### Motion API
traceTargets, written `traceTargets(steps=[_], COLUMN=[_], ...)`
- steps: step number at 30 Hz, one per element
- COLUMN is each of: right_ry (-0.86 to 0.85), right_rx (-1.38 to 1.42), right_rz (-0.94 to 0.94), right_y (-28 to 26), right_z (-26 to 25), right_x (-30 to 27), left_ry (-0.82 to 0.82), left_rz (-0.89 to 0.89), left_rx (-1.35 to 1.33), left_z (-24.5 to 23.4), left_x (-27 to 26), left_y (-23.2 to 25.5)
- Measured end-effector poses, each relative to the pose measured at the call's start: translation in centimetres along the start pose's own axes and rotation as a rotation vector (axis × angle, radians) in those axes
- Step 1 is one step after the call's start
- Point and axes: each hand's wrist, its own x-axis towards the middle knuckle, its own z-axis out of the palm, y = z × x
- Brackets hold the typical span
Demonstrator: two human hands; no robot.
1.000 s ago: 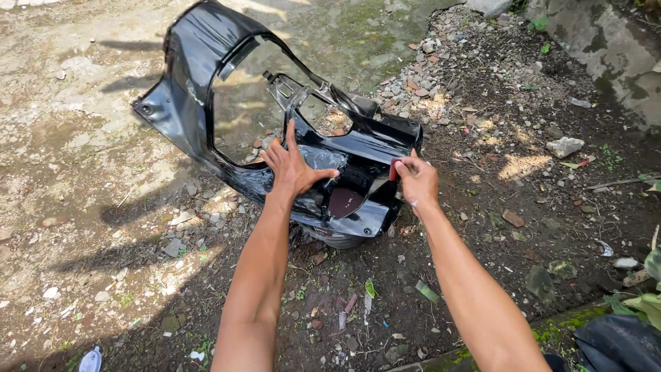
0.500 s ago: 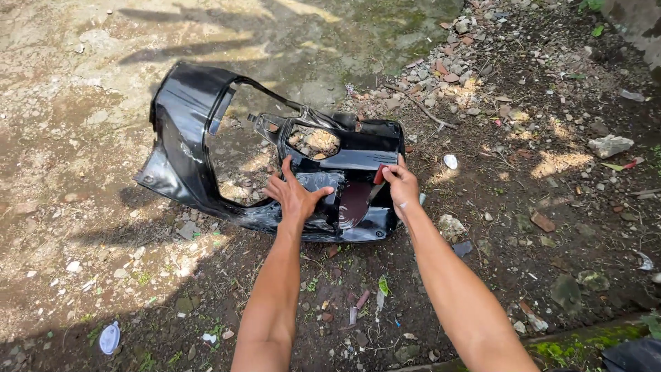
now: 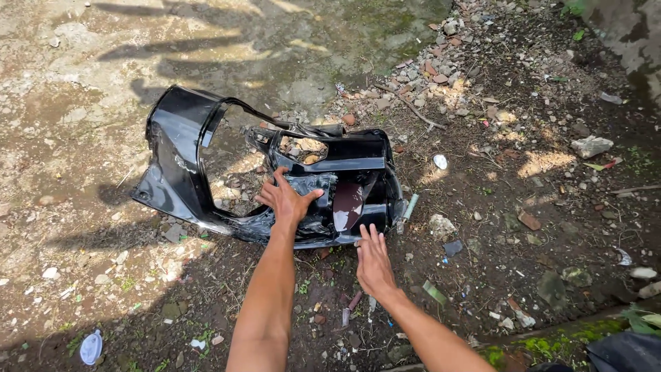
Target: The person wets the sandpaper and uses it to wet-sand the motorcycle fairing.
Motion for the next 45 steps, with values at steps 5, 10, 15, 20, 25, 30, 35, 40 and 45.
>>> traceTargets(steps=[5,10,15,20,25,30,35,40,45], right_ry=[0.037,0.037,0.037,-0.143,-0.043,-0.008,-0.001,-0.031,-0.047], right_rx=[-0.155,-0.204,-0.185,-0.195,-0.173,-0.198,-0.221,-0.224,-0.260], right_rz=[-0.106,-0.172,-0.191,-0.072,-0.214,-0.267,-0.312,-0.291,-0.249], right_y=[1.1,2.5,2.8,2.5,3.6,3.6,3.4,2.6,2.6], right_z=[1.2,1.6,1.7,0.5,1.0,0.8,0.5,-0.7,-1.2], right_x=[-0.8,-0.4,-0.2,0.8,0.8,0.4,0.5,0.3,0.0], left_ry=[-0.065,-0.181,-0.183,-0.206,-0.209,-0.428,-0.461,-0.335,-0.295], left_rz=[-0.008,-0.074,-0.082,-0.099,0.031,0.218,0.178,0.244,0.289], left_rx=[-0.008,0.087,0.115,0.175,0.494,0.573,0.549,0.518,0.440], left_z=[-2.8,-4.8,-3.8,-5.1,-7.5,-1.6,0.0,4.2,2.6], left_x=[-1.5,-2.3,-1.3,-2.0,-4.9,-1.4,1.1,4.5,2.3], left_y=[1.6,3.4,1.0,2.8,8.4,6.5,6.0,1.8,2.7])
